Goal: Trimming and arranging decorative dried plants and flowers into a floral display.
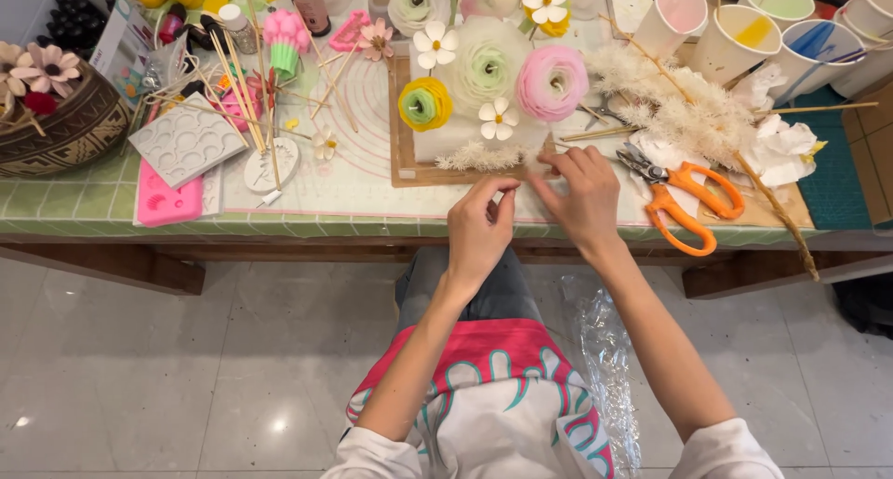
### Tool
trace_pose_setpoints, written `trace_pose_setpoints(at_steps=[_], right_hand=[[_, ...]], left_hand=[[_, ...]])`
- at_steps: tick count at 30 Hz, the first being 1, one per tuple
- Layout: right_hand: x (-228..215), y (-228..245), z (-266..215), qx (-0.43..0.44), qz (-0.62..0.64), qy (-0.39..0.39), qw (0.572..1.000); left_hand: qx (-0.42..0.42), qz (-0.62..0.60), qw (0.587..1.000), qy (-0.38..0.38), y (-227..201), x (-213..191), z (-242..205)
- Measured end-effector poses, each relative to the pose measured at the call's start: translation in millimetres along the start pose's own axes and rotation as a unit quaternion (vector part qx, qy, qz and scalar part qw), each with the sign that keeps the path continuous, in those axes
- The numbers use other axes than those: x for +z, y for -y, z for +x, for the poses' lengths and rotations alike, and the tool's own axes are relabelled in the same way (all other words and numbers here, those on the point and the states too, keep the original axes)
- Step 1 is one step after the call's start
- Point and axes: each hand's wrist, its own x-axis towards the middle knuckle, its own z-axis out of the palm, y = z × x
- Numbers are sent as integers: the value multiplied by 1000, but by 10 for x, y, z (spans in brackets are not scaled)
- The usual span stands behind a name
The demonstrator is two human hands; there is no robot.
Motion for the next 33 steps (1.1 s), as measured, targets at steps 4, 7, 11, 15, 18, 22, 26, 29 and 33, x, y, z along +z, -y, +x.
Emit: trace_pose_setpoints(at_steps=[4,7,11,15,18,22,26,29,33], right_hand=[[145,-269,2,62,-6,26,998],[84,-235,76,48,8,18,999],[45,-193,89,8,-9,42,999],[-17,-134,12,21,16,14,1000],[-19,-84,-46,36,38,-15,999],[49,-30,-70,18,36,6,999],[65,-46,-21,11,32,23,999],[76,-87,-33,40,26,17,999],[203,-127,-39,45,10,21,999]], left_hand=[[-4,17,1000,4,15,-19,61],[24,43,999,11,40,0,123],[43,36,998,8,60,25,217],[60,28,998,-17,46,-28,177],[48,55,997,-38,62,-37,128],[67,54,996,-14,82,2,151],[112,67,991,-26,106,16,165],[70,41,996,-29,88,-19,161],[60,46,997,-30,114,-7,162]])
